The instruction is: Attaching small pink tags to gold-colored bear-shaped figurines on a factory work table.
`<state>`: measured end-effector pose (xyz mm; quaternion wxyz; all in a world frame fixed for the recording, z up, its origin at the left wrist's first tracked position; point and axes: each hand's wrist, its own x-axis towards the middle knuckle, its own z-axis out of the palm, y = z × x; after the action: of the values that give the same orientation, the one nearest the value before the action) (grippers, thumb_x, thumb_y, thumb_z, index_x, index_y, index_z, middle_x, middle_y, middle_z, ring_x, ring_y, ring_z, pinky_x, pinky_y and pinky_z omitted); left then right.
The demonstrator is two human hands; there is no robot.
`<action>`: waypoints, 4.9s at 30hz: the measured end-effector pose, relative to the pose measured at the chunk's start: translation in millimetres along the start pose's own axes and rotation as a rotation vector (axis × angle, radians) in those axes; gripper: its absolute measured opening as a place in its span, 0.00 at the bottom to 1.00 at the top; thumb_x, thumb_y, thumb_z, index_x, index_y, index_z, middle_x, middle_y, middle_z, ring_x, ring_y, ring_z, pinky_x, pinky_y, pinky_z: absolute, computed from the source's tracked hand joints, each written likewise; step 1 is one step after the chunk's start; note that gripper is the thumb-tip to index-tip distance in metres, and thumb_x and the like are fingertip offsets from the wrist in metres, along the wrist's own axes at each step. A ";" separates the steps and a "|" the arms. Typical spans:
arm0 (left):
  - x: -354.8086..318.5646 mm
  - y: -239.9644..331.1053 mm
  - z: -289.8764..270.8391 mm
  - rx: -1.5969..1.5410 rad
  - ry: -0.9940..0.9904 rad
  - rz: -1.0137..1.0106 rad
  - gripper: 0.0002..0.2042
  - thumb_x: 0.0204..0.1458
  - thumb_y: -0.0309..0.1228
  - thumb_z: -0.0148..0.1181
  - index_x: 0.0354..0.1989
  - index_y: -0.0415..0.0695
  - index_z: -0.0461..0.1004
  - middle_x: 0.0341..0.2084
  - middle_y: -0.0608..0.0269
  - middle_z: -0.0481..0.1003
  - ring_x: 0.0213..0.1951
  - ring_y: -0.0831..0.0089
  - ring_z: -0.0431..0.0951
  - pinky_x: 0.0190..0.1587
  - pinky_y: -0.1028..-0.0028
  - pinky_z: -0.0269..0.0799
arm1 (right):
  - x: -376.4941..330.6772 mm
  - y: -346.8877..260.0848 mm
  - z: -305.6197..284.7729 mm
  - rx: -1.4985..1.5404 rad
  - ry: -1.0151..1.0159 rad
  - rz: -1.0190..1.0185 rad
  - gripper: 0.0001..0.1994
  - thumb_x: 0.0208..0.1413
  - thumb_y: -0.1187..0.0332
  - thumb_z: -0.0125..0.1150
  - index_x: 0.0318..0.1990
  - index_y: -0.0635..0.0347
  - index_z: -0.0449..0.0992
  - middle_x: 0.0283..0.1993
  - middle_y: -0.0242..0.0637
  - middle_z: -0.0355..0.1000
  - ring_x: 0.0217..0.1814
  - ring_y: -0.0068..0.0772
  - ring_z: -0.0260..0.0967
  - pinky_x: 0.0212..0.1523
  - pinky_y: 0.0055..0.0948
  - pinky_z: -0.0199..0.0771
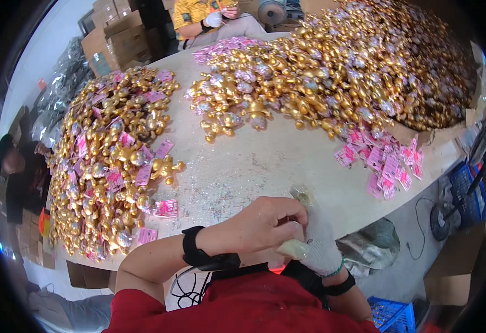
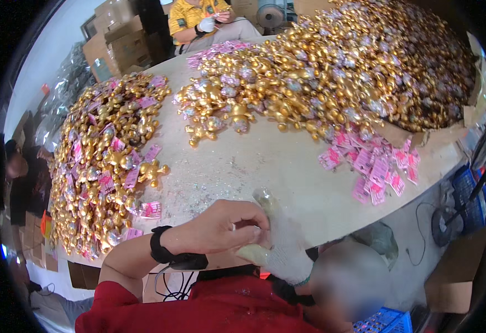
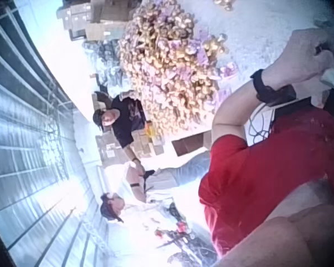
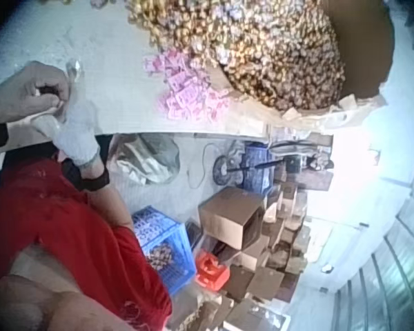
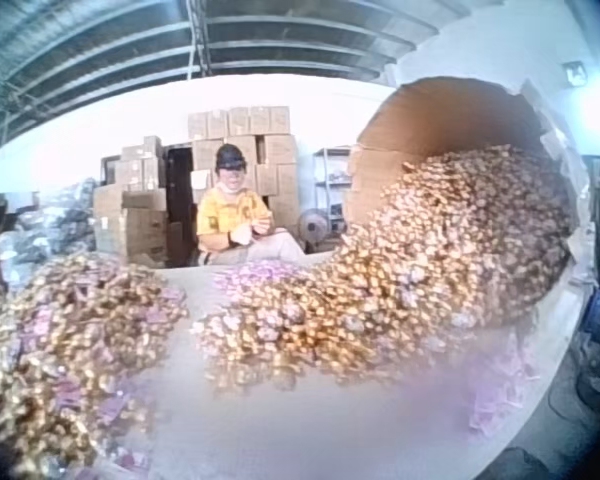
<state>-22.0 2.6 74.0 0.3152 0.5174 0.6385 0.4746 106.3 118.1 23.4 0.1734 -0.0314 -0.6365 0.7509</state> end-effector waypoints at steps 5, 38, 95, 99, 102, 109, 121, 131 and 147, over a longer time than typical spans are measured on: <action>-6.8 -4.7 0.3 0.352 0.079 0.106 0.06 0.51 0.27 0.58 0.37 0.42 0.73 0.27 0.58 0.75 0.31 0.65 0.76 0.35 0.70 0.71 | 3.3 -0.3 0.7 -0.163 0.011 0.097 0.27 0.49 0.77 0.58 0.60 0.64 0.63 0.46 0.40 0.71 0.46 0.31 0.72 0.46 0.32 0.74; 66.2 -159.4 -145.4 0.888 0.387 -0.253 0.17 0.47 0.31 0.63 0.45 0.45 0.67 0.41 0.49 0.70 0.44 0.46 0.73 0.45 0.54 0.72 | 22.6 55.7 -28.2 -1.049 0.133 -0.305 0.07 0.53 0.65 0.60 0.37 0.54 0.78 0.34 0.41 0.75 0.35 0.46 0.74 0.35 0.40 0.74; -90.6 -47.8 61.3 -0.072 -0.394 -0.491 0.18 0.50 0.37 0.66 0.46 0.41 0.72 0.34 0.56 0.75 0.36 0.59 0.75 0.39 0.67 0.70 | -83.4 20.8 -42.9 -1.023 -0.632 -0.092 0.08 0.54 0.65 0.54 0.28 0.59 0.72 0.25 0.41 0.70 0.27 0.42 0.71 0.27 0.39 0.70; -89.8 -45.5 64.8 -0.019 -0.400 -0.469 0.18 0.50 0.37 0.66 0.45 0.41 0.72 0.34 0.54 0.75 0.36 0.57 0.75 0.39 0.67 0.70 | -87.5 23.1 -41.1 -1.000 -0.645 -0.003 0.08 0.54 0.65 0.54 0.28 0.59 0.72 0.25 0.41 0.70 0.28 0.43 0.72 0.29 0.38 0.71; -89.7 -46.1 67.6 0.015 -0.419 -0.482 0.17 0.50 0.37 0.65 0.44 0.40 0.72 0.34 0.53 0.74 0.37 0.56 0.75 0.39 0.66 0.70 | -93.3 30.6 -41.9 -0.971 -0.623 -0.014 0.09 0.54 0.64 0.54 0.28 0.59 0.72 0.26 0.42 0.71 0.27 0.43 0.72 0.29 0.38 0.72; -91.0 -44.2 73.8 0.076 -0.430 -0.470 0.18 0.51 0.37 0.65 0.44 0.39 0.71 0.35 0.52 0.74 0.38 0.53 0.76 0.39 0.63 0.71 | -103.7 37.9 -38.8 -0.978 -0.655 0.125 0.10 0.55 0.63 0.54 0.28 0.60 0.72 0.25 0.45 0.71 0.28 0.45 0.73 0.29 0.40 0.73; -81.1 -49.7 62.0 -0.080 -0.392 -0.452 0.19 0.51 0.38 0.66 0.46 0.40 0.72 0.34 0.51 0.75 0.36 0.58 0.76 0.39 0.67 0.71 | -84.4 24.6 -56.0 -0.455 -0.532 0.326 0.12 0.57 0.60 0.57 0.38 0.61 0.75 0.33 0.48 0.73 0.37 0.50 0.73 0.38 0.40 0.71; -90.8 -31.5 -21.6 0.096 0.235 -0.402 0.20 0.52 0.38 0.64 0.49 0.41 0.71 0.31 0.57 0.74 0.34 0.73 0.72 0.40 0.71 0.70 | -43.8 -0.6 -43.8 -0.064 0.055 0.261 0.14 0.47 0.74 0.63 0.42 0.69 0.76 0.34 0.36 0.74 0.35 0.27 0.72 0.37 0.26 0.72; -199.6 -85.9 -225.7 1.490 0.573 -0.625 0.28 0.45 0.19 0.53 0.58 0.53 0.65 0.56 0.57 0.65 0.57 0.51 0.65 0.56 0.44 0.58 | 0.2 37.6 -41.2 -0.768 -0.160 -0.245 0.07 0.47 0.78 0.61 0.36 0.63 0.76 0.35 0.44 0.75 0.36 0.47 0.74 0.38 0.36 0.74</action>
<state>-201.7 -253.4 55.4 -0.1639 0.2499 0.9521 -0.0649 108.9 152.2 -20.6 0.1869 0.0407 -0.8811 0.4325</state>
